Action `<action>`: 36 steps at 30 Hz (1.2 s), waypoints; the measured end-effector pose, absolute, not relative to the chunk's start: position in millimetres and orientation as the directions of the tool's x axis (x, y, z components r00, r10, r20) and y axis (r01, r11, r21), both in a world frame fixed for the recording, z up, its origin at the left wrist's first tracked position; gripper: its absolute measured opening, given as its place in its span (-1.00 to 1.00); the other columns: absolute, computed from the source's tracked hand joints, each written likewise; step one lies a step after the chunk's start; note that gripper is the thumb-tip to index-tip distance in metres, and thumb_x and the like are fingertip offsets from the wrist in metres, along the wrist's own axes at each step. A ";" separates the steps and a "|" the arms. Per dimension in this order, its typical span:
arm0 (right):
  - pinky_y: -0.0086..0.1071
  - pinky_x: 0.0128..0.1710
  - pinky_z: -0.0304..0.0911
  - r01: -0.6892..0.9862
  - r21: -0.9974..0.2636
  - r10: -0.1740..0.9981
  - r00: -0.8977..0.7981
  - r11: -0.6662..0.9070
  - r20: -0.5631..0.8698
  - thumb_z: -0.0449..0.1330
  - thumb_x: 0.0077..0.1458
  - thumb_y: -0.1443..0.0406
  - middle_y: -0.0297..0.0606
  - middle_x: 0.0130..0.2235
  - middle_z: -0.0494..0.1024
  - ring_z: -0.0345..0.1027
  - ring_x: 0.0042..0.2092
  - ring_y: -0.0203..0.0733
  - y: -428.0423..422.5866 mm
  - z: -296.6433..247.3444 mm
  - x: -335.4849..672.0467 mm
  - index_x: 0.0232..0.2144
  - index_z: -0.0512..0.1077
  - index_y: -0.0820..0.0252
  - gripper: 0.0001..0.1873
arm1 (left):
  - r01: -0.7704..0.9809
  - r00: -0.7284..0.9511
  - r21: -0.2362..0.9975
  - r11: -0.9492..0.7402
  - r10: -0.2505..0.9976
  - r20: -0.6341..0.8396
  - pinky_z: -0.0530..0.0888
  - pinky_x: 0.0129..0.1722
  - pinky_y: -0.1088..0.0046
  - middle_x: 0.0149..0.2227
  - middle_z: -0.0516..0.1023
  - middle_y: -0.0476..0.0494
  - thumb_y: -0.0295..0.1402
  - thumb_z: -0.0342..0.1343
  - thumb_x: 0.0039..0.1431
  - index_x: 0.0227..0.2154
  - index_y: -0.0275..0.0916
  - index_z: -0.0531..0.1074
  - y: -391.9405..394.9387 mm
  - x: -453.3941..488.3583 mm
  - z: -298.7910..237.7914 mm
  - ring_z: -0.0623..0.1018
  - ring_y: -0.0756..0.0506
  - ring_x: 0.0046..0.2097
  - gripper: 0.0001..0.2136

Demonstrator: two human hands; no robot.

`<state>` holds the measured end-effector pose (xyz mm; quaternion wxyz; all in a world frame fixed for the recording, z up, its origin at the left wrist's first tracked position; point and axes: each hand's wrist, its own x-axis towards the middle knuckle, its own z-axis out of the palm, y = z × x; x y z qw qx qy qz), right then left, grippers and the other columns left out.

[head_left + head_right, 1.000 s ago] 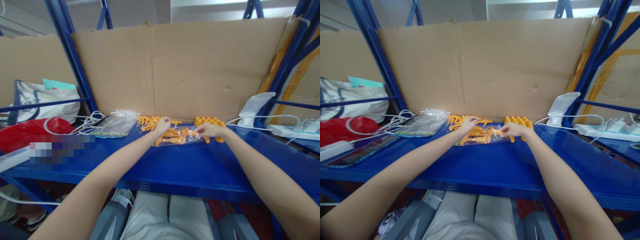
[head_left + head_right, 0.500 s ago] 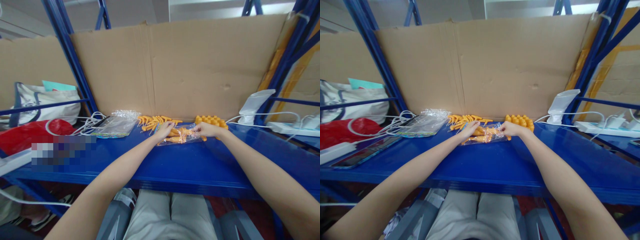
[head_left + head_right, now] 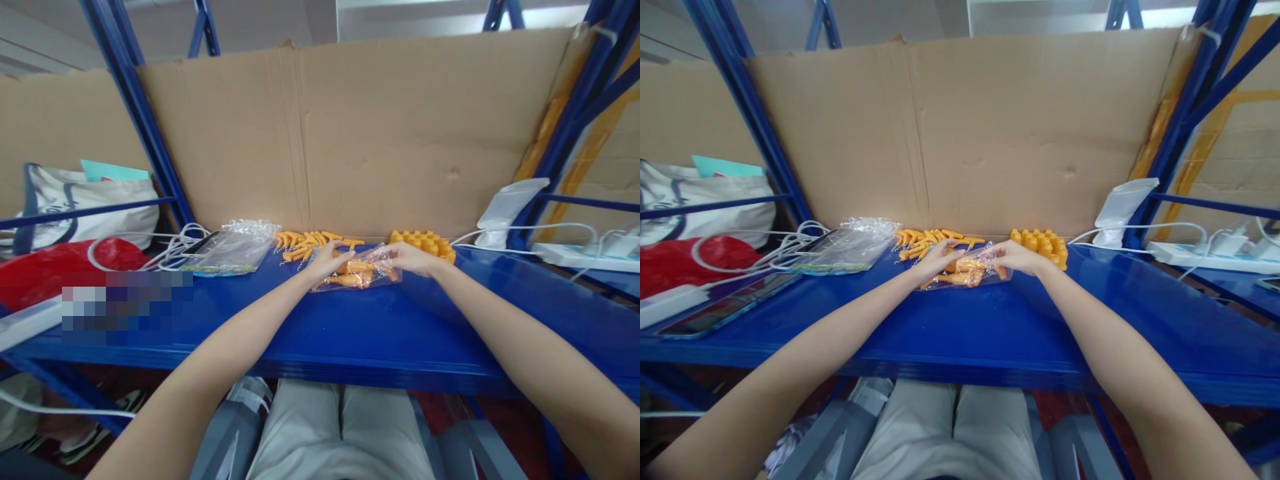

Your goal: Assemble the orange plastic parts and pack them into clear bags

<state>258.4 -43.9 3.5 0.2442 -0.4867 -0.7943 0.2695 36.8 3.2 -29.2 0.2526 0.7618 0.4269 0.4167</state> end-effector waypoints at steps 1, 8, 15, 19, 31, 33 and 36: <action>-0.34 -0.35 0.39 0.627 -0.681 0.906 -0.404 0.377 0.129 0.19 0.06 0.17 -0.16 -0.27 0.58 0.44 -0.38 -0.23 -44.6 3.4 258.3 -0.04 0.51 0.20 -0.58 | 0.449 0.287 0.735 -0.508 0.861 0.420 0.28 0.12 0.38 0.12 0.41 -0.27 -0.27 0.10 0.14 0.02 -0.30 0.32 3.1 36.7 -29.2 0.37 -0.14 0.16 -0.61; -0.38 -0.07 0.34 0.450 -0.858 0.951 -0.278 0.250 0.131 0.18 0.04 0.34 -0.13 -0.07 0.54 0.42 -0.06 -0.20 -40.9 3.1 257.9 -0.18 0.52 0.23 -0.74 | 0.493 0.256 0.727 -0.478 0.878 0.404 0.28 0.11 0.41 0.12 0.41 -0.26 -0.30 0.16 0.05 0.02 -0.30 0.33 5.9 38.0 -28.8 0.37 -0.15 0.16 -0.55; -0.35 -0.31 0.38 0.591 -0.792 0.988 -0.057 0.150 0.145 0.16 0.06 0.28 -0.12 -0.26 0.57 0.44 -0.26 -0.19 -31.3 4.8 271.6 -0.40 0.46 0.20 -0.89 | 0.497 0.275 0.702 -0.509 0.860 0.429 0.30 0.10 0.40 0.09 0.44 -0.23 -0.35 0.13 0.08 0.00 -0.28 0.36 7.4 37.5 -30.6 0.41 -0.13 0.13 -0.61; -0.24 -0.37 0.36 0.694 -0.711 0.986 -0.167 0.115 -0.003 0.10 0.11 0.13 -0.10 -0.38 0.55 0.43 -0.38 -0.15 -37.8 6.6 273.9 -0.45 0.43 0.17 -0.74 | 0.498 0.304 0.669 -0.551 0.834 0.461 0.32 0.09 0.39 0.06 0.47 -0.23 -0.38 0.12 0.10 -0.03 -0.28 0.39 4.3 36.6 -29.7 0.43 -0.11 0.10 -0.66; -0.18 -0.36 0.35 0.626 -0.770 0.978 -0.207 0.124 -0.011 0.15 -0.02 -0.12 -0.17 -0.51 0.45 0.39 -0.41 -0.15 -42.5 7.4 266.2 -0.52 0.35 0.15 -0.54 | 0.481 0.504 0.346 -0.806 0.577 0.643 0.30 0.13 0.13 -0.01 0.51 -0.19 -0.41 0.20 0.06 -0.46 -0.22 0.51 -13.5 29.8 -13.2 0.44 -0.15 0.08 -0.96; -0.22 -0.40 0.35 0.536 -0.835 0.968 -0.250 0.121 -0.020 0.22 -0.10 -0.12 -0.23 -0.55 0.40 0.35 -0.45 -0.19 -39.9 4.2 267.5 -0.54 0.31 0.14 -0.54 | 0.460 0.512 0.303 -0.835 0.528 0.678 0.32 0.12 0.12 -0.06 0.53 -0.18 -0.46 0.18 0.05 -0.50 -0.23 0.50 -12.4 30.6 -13.2 0.47 -0.14 0.04 -0.94; -0.28 -0.45 0.34 0.443 -0.893 0.961 -0.273 0.086 -0.042 0.30 -0.16 -0.05 -0.30 -0.58 0.34 0.28 -0.50 -0.25 -37.2 0.4 267.9 -0.55 0.29 0.13 -0.58 | 0.436 0.492 0.268 -0.859 0.477 0.729 0.36 0.08 0.13 -0.12 0.55 -0.15 -0.50 0.17 0.04 -0.50 -0.22 0.50 -10.6 32.4 -13.6 0.50 -0.13 -0.01 -0.92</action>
